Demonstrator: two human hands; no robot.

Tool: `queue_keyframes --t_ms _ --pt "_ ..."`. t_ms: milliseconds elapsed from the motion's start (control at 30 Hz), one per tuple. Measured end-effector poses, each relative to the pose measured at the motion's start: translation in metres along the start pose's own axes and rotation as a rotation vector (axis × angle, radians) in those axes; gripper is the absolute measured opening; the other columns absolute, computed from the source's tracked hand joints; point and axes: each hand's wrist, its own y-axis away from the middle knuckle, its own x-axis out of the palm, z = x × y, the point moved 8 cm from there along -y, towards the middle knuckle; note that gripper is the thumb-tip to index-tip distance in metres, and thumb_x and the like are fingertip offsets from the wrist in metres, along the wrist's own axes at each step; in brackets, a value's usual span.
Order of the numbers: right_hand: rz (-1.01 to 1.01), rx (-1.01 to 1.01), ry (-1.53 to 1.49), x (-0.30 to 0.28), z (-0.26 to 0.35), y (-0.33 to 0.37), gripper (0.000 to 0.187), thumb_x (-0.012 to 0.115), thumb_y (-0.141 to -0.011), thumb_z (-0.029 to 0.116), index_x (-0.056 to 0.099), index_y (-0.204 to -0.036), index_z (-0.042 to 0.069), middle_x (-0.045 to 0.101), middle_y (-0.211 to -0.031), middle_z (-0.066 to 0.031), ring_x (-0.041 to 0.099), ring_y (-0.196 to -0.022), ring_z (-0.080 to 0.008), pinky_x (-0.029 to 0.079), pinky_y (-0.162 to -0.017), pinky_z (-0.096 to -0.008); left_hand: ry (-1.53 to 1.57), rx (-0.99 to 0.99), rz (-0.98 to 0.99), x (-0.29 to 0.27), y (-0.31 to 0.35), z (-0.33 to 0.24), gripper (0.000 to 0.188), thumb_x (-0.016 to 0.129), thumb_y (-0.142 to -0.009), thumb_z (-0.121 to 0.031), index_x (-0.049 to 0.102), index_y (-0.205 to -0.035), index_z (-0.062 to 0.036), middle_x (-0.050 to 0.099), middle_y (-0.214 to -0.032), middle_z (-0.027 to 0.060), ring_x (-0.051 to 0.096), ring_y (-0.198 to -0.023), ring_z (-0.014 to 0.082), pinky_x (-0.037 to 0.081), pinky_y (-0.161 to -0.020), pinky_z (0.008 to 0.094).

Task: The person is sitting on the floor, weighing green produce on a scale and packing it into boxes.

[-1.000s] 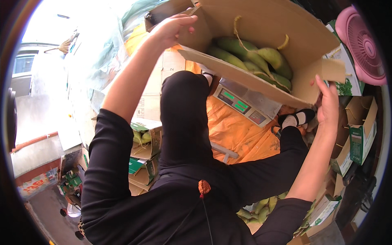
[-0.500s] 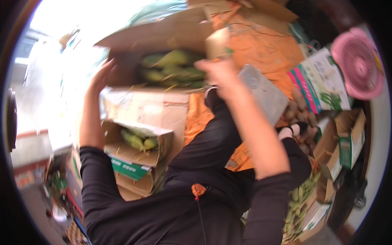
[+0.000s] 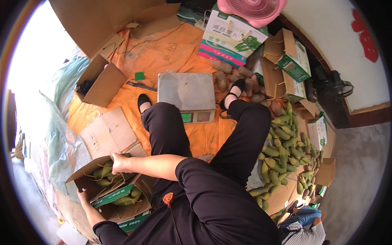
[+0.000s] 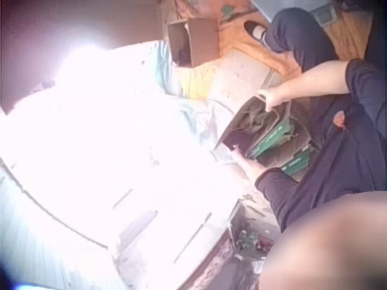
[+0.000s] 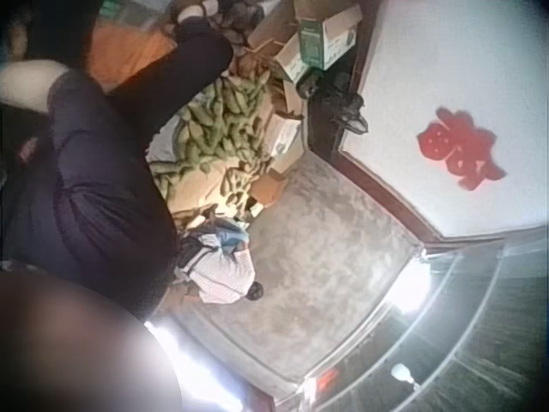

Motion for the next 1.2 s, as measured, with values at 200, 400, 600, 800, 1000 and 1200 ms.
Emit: queue_keyframes --t_ms 200,400,600,800,1000,1200 --pt "-0.023 -0.529 -0.034 -0.070 0.078 0.040 0.040 0.066 -0.072 0.010 0.054 -0.108 -0.003 0.061 -0.085 -0.0085 0.057 -0.078 -0.0147 0.047 -0.070 -0.0272 0.616 0.009 -0.390 -0.084 0.003 0.001 0.064 0.064 -0.080 -0.018 0.035 -0.133 0.0025 0.055 -0.116 0.0179 0.053 -0.102 0.0270 0.044 -0.086 0.0353" --pt "-0.386 -0.656 -0.015 -0.234 0.096 0.175 0.028 0.062 -0.081 0.012 0.057 -0.104 -0.001 0.062 -0.088 -0.0062 0.058 -0.081 -0.0113 0.047 -0.071 -0.0260 0.733 0.375 -0.803 -0.134 0.063 -0.108 0.041 0.057 -0.086 -0.017 0.050 -0.123 -0.0005 0.057 -0.115 0.0130 0.054 -0.103 0.0224 0.040 -0.092 0.0322" --pt "-0.741 -0.623 -0.221 -0.371 0.032 0.282 0.024 0.061 -0.083 0.014 0.059 -0.103 0.001 0.062 -0.090 -0.0045 0.057 -0.078 -0.0100 0.047 -0.067 -0.0239 0.667 0.734 -0.688 -0.161 0.171 -0.310 0.036 0.053 -0.090 -0.015 0.051 -0.124 -0.0051 0.054 -0.122 0.0113 0.051 -0.109 0.0235 0.038 -0.094 0.0321" --pt "-1.454 -0.454 0.101 -0.502 -0.079 0.403 0.029 0.064 -0.073 0.017 0.063 -0.097 0.001 0.065 -0.085 -0.0137 0.063 -0.078 -0.0228 0.049 -0.070 -0.0309 0.591 1.262 -0.280 -0.070 0.300 -0.541 0.037 0.056 -0.085 -0.005 0.051 -0.121 -0.0011 0.054 -0.119 0.0112 0.049 -0.112 0.0247 0.035 -0.097 0.0351" --pt "-1.787 -0.148 0.161 -0.590 -0.163 0.476 0.037 0.067 -0.071 0.019 0.061 -0.105 0.006 0.055 -0.110 -0.0214 0.050 -0.108 -0.0348 0.043 -0.091 -0.0390 0.286 1.655 -0.032 0.013 0.497 -0.672 0.051 0.062 -0.070 -0.001 0.051 -0.119 -0.0037 0.051 -0.119 0.0150 0.041 -0.118 0.0335 0.028 -0.102 0.0441" --pt "-1.834 0.022 0.232 -0.650 -0.176 0.488 0.051 0.067 -0.071 0.019 0.054 -0.118 0.006 0.040 -0.127 -0.0293 0.036 -0.124 -0.0373 0.036 -0.100 -0.0379 0.082 1.703 0.082 0.074 0.534 -0.695 0.060 0.065 -0.062 -0.002 0.050 -0.120 -0.0058 0.050 -0.118 0.0132 0.037 -0.121 0.0350 0.025 -0.103 0.0461"
